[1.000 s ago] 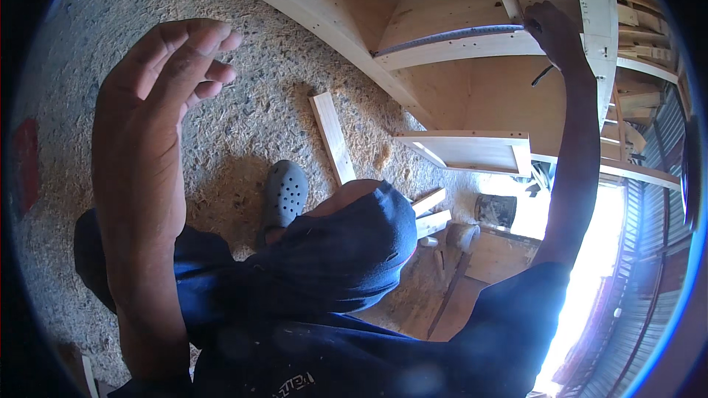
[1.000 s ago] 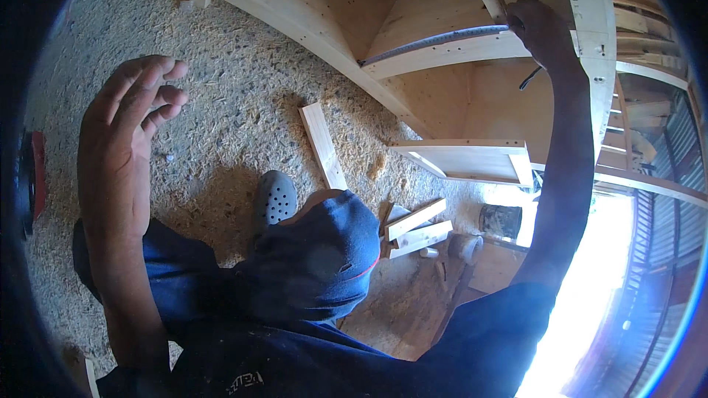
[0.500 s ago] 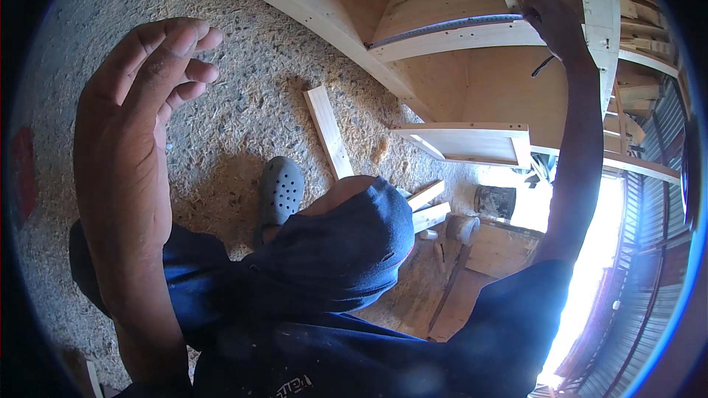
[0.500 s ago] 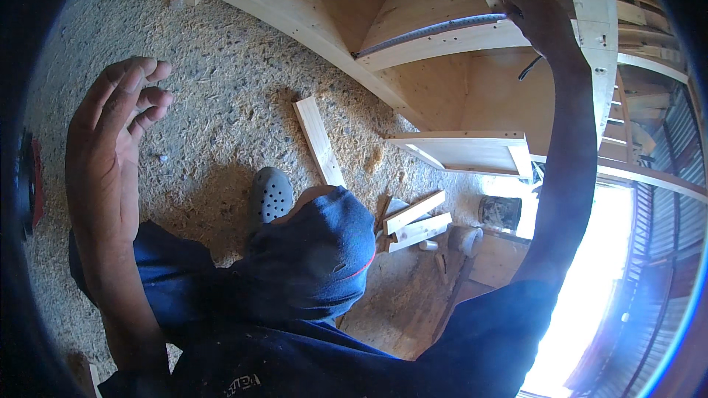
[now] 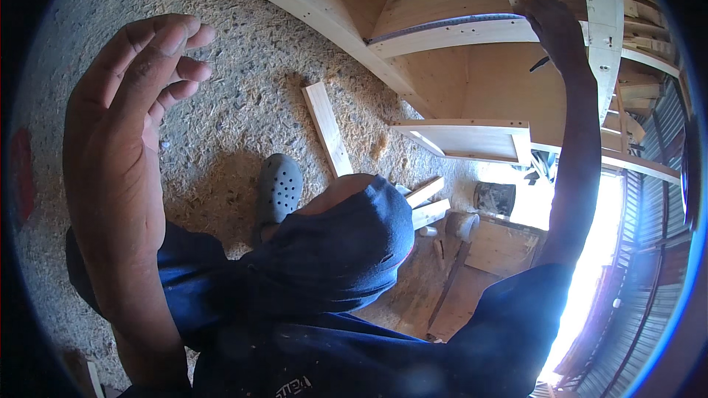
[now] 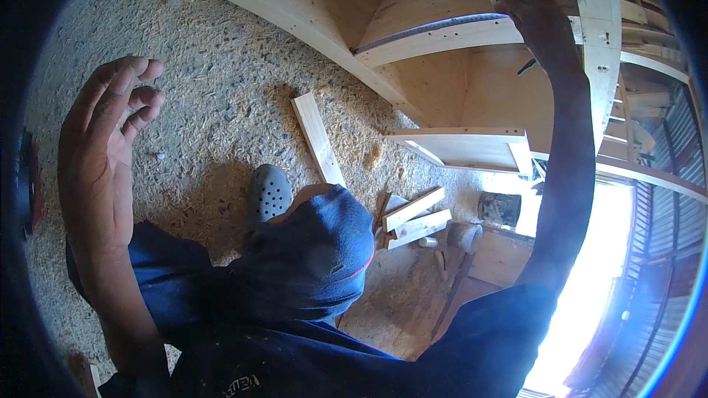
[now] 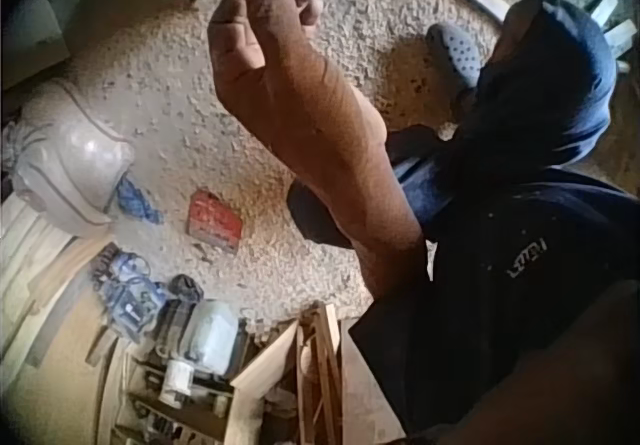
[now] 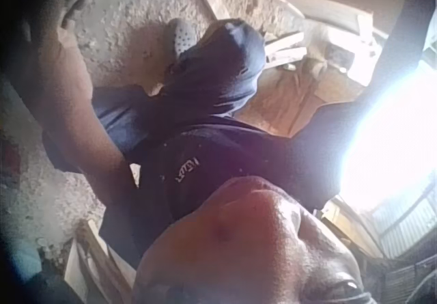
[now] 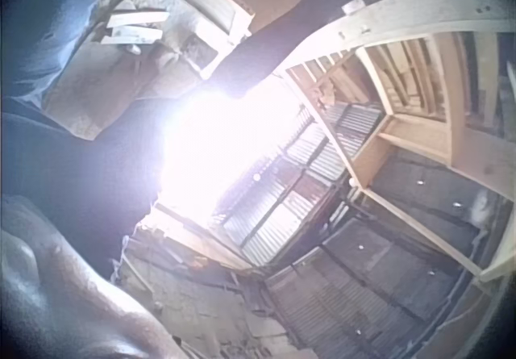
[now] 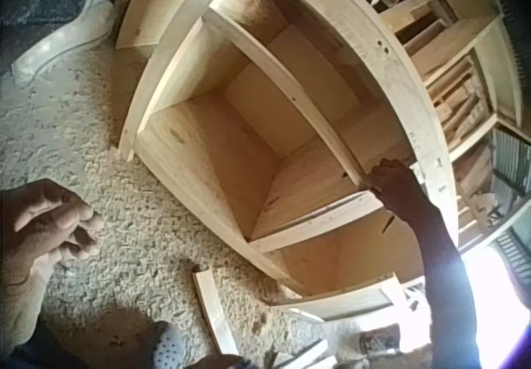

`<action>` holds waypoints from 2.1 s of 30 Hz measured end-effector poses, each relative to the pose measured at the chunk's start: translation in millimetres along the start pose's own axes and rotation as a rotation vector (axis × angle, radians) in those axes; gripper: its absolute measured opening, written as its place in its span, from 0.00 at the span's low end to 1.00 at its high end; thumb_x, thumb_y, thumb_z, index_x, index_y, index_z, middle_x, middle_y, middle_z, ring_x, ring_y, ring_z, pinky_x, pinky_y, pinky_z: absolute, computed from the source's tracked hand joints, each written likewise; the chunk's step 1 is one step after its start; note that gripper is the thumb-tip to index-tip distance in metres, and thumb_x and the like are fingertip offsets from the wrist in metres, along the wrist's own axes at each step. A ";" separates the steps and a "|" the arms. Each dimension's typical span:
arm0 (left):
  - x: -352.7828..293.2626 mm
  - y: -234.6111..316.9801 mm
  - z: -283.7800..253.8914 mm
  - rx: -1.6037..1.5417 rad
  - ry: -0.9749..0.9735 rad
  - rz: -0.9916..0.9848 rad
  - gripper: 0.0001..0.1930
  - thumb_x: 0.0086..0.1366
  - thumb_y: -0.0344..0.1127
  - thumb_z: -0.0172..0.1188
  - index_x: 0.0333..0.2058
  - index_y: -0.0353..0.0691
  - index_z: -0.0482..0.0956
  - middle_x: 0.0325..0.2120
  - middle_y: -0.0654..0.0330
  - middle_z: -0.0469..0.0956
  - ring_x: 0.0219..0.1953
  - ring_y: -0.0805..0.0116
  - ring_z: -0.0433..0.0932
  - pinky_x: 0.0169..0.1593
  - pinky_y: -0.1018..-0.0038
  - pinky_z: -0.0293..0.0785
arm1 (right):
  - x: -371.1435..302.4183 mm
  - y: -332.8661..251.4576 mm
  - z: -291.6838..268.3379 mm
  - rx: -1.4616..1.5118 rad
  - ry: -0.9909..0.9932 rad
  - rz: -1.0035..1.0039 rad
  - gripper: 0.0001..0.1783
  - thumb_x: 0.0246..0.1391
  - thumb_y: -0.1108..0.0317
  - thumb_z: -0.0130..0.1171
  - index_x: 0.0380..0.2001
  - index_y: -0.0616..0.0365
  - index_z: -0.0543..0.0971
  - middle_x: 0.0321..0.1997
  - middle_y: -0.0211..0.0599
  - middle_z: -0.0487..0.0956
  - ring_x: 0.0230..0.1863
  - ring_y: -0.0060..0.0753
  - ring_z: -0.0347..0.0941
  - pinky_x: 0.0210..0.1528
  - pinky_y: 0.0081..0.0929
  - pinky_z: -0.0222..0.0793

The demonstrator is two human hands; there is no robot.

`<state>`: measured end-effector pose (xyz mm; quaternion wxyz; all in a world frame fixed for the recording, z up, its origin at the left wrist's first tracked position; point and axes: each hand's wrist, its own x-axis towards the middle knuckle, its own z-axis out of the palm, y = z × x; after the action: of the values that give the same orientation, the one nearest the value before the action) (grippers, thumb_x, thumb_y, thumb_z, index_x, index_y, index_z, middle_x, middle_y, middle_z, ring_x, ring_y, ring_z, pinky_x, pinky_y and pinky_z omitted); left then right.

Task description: Measuring and hammering wood pieces to assemble a wooden cabinet frame.

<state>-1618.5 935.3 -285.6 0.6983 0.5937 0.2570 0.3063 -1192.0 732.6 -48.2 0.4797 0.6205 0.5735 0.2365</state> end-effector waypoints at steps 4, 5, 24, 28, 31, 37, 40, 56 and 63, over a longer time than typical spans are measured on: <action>-0.1 -1.4 -0.2 0.041 -0.019 0.021 0.18 0.74 0.46 0.55 0.52 0.41 0.81 0.51 0.54 0.79 0.49 0.64 0.78 0.61 0.63 0.72 | -4.7 3.7 9.3 0.129 0.125 -0.071 0.09 0.55 0.70 0.65 0.41 0.52 0.82 0.37 0.31 0.80 0.43 0.37 0.76 0.49 0.34 0.77; 0.6 -2.0 0.1 0.048 -0.019 0.021 0.18 0.74 0.46 0.55 0.52 0.41 0.81 0.51 0.54 0.79 0.49 0.64 0.78 0.61 0.63 0.72 | -5.6 4.6 11.1 0.152 0.145 -0.070 0.10 0.54 0.71 0.66 0.41 0.52 0.82 0.37 0.30 0.80 0.42 0.37 0.76 0.49 0.34 0.77; 4.8 -8.6 4.8 0.018 -0.040 0.006 0.19 0.74 0.47 0.55 0.53 0.41 0.81 0.52 0.54 0.79 0.50 0.64 0.78 0.62 0.61 0.71 | -5.3 1.0 11.1 0.175 0.244 -0.103 0.06 0.54 0.71 0.65 0.34 0.55 0.79 0.34 0.35 0.77 0.40 0.41 0.74 0.46 0.37 0.72; 4.0 -7.3 5.3 0.071 -0.031 0.022 0.19 0.73 0.47 0.56 0.53 0.42 0.81 0.52 0.54 0.79 0.50 0.64 0.78 0.62 0.62 0.71 | -4.5 0.5 8.6 0.171 0.255 -0.088 0.05 0.53 0.71 0.65 0.33 0.55 0.78 0.34 0.34 0.77 0.40 0.41 0.74 0.46 0.37 0.72; 4.7 -6.6 6.2 -0.003 -0.025 -0.011 0.18 0.73 0.47 0.56 0.53 0.42 0.81 0.52 0.54 0.79 0.50 0.64 0.78 0.61 0.62 0.71 | -4.5 2.2 8.1 0.162 0.187 -0.070 0.06 0.54 0.70 0.64 0.37 0.51 0.81 0.34 0.31 0.79 0.41 0.38 0.75 0.47 0.37 0.73; 1.9 -4.8 6.5 -0.020 -0.031 0.014 0.18 0.74 0.46 0.54 0.53 0.41 0.81 0.51 0.54 0.79 0.49 0.63 0.79 0.61 0.62 0.71 | -3.0 0.6 9.1 0.160 0.214 -0.077 0.05 0.54 0.70 0.64 0.33 0.54 0.78 0.33 0.34 0.76 0.40 0.40 0.74 0.46 0.38 0.71; 1.4 -3.4 5.9 -0.011 -0.032 0.006 0.17 0.75 0.46 0.54 0.53 0.41 0.80 0.52 0.54 0.79 0.49 0.63 0.79 0.60 0.63 0.71 | -2.9 -0.3 6.3 0.138 0.191 -0.061 0.06 0.55 0.70 0.63 0.37 0.51 0.81 0.34 0.32 0.78 0.40 0.38 0.75 0.47 0.38 0.72; 5.1 6.5 17.5 -0.257 -0.041 -0.135 0.14 0.71 0.43 0.61 0.42 0.36 0.81 0.36 0.57 0.82 0.40 0.70 0.81 0.50 0.70 0.77 | 41.6 6.9 -52.7 0.355 0.228 0.054 0.07 0.52 0.71 0.66 0.36 0.54 0.82 0.36 0.40 0.80 0.40 0.47 0.78 0.46 0.42 0.75; 10.0 -8.0 6.1 -0.073 0.025 -0.113 0.15 0.71 0.40 0.61 0.42 0.31 0.80 0.33 0.54 0.83 0.37 0.71 0.80 0.40 0.72 0.77 | 187.4 4.4 -147.5 0.245 0.388 0.022 0.08 0.54 0.67 0.66 0.38 0.54 0.82 0.40 0.40 0.81 0.42 0.49 0.79 0.45 0.43 0.75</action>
<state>-1606.3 937.7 -292.4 0.7323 0.5486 0.2878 0.2829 -1271.2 956.7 -29.4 0.2788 0.6232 0.6726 0.2854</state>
